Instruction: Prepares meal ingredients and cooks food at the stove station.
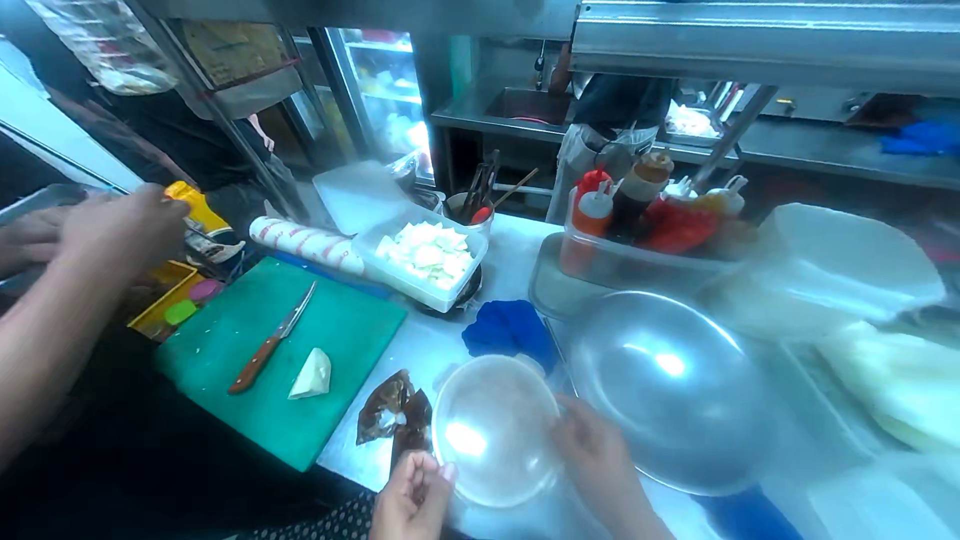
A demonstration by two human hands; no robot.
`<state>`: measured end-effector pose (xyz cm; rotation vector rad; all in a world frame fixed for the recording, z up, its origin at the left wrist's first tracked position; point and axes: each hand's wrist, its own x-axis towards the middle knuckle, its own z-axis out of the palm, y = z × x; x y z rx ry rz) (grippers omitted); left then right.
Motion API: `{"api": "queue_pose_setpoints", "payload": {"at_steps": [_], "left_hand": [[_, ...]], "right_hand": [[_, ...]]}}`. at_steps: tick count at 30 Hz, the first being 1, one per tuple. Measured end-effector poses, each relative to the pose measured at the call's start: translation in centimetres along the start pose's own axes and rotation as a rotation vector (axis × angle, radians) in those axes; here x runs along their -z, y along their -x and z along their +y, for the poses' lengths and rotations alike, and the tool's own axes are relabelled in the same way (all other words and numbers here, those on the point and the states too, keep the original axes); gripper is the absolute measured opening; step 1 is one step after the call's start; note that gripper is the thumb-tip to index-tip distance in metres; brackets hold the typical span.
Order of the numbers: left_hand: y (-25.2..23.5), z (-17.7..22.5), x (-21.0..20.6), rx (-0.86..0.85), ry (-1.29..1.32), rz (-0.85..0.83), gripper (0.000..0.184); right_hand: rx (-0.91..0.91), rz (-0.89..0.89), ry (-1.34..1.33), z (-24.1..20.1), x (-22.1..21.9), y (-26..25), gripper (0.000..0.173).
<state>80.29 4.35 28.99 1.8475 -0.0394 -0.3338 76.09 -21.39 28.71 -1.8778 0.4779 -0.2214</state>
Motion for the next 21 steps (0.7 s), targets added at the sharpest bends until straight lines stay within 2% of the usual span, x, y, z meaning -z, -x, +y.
{"api": "queue_pose_setpoints", "payload": {"at_steps": [5,9,13,15,18,19,21], "left_hand": [[-0.2,1.2,0.5,0.035,-0.05,-0.006,0.052],[-0.3,1.4,0.5,0.049,-0.104,-0.036,0.052],[-1.0,1.7,-0.2,0.037,-0.205,0.058,0.049],[-1.5,1.8,-0.2,-0.042,-0.282,0.101,0.056],[-4.0,1.3,-0.9,-0.285,-0.423,0.16,0.067],[-5.0,1.2,-1.5,-0.346,-0.468,0.166,0.067],[-6.6,1.5,-2.5,-0.359,-0.522,0.117,0.064]], "right_hand": [[-0.021,-0.035,-0.062,0.2,0.3,0.6,0.032],[-0.041,-0.049,-0.104,0.1,0.1,0.5,0.031],[-0.065,-0.052,-0.026,0.3,-0.5,-0.7,0.033],[-0.026,0.021,0.105,-0.3,-0.5,-1.2,0.04],[0.087,0.041,0.164,-1.4,-0.7,-3.3,0.056],[0.11,0.007,0.168,-1.6,-1.2,-4.0,0.058],[0.089,-0.124,0.182,-1.7,-2.2,-5.5,0.057]]}}
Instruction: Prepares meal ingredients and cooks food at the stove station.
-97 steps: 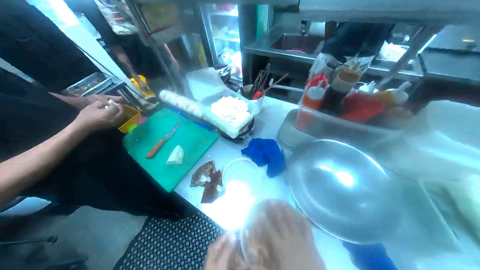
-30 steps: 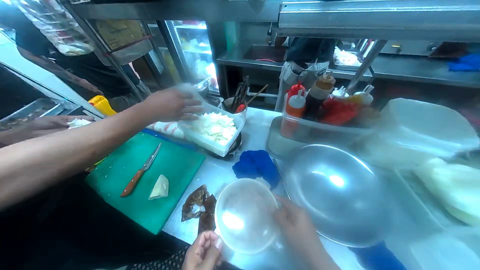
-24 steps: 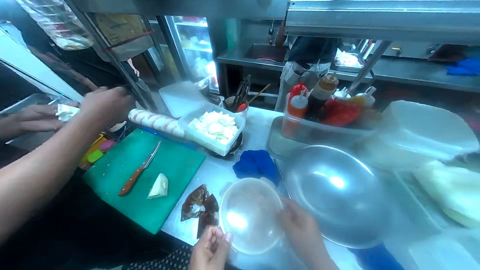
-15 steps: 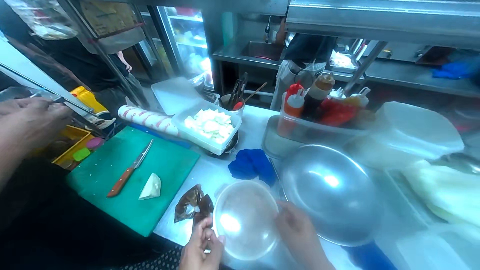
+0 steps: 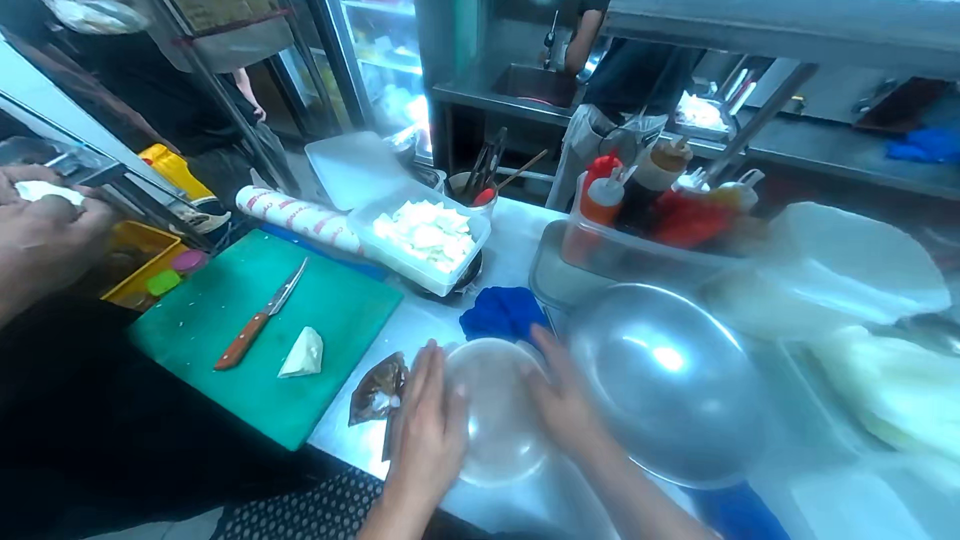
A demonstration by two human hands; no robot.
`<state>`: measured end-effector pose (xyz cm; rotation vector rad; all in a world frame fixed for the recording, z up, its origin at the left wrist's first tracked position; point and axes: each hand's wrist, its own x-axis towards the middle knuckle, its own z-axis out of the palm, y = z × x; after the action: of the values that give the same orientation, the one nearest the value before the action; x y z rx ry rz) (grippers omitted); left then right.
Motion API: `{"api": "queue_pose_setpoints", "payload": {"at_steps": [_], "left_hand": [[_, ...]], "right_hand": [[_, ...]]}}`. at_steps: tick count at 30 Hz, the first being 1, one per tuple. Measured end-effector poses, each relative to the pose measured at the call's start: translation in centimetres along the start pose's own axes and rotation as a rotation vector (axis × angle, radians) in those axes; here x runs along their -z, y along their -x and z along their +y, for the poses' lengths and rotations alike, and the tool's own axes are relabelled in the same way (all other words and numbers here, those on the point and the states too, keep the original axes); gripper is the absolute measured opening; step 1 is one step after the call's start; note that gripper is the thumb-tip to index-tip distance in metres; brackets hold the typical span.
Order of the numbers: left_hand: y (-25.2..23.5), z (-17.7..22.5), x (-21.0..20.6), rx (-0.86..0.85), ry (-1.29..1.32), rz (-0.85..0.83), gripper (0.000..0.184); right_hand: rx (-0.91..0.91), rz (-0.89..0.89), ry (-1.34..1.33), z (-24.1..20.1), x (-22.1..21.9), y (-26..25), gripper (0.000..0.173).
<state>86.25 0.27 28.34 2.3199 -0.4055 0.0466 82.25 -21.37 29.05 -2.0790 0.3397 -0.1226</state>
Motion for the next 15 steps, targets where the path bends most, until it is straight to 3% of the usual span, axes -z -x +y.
{"api": "queue_pose_setpoints", "payload": {"at_steps": [5,10,13,15], "left_hand": [[-1.5,0.5,-0.6,0.034,-0.115,-0.072,0.058],[-3.2,-0.3,-0.1,0.118,0.008,-0.183,0.054],[-3.0,-0.8,-0.3,0.12,0.178,-0.111,0.052],[-2.1,-1.5,-0.5,0.001,0.284,-0.028,0.058]], "right_hand": [[-0.092,-0.13,-0.045,0.1,-0.5,-1.6,0.046],[-0.116,-0.158,-0.102,0.3,-0.4,-2.3,0.044],[-0.031,-0.071,-0.065,0.5,-0.6,-1.6,0.047],[0.133,0.08,-0.055,1.1,-1.3,0.2,0.05]]}}
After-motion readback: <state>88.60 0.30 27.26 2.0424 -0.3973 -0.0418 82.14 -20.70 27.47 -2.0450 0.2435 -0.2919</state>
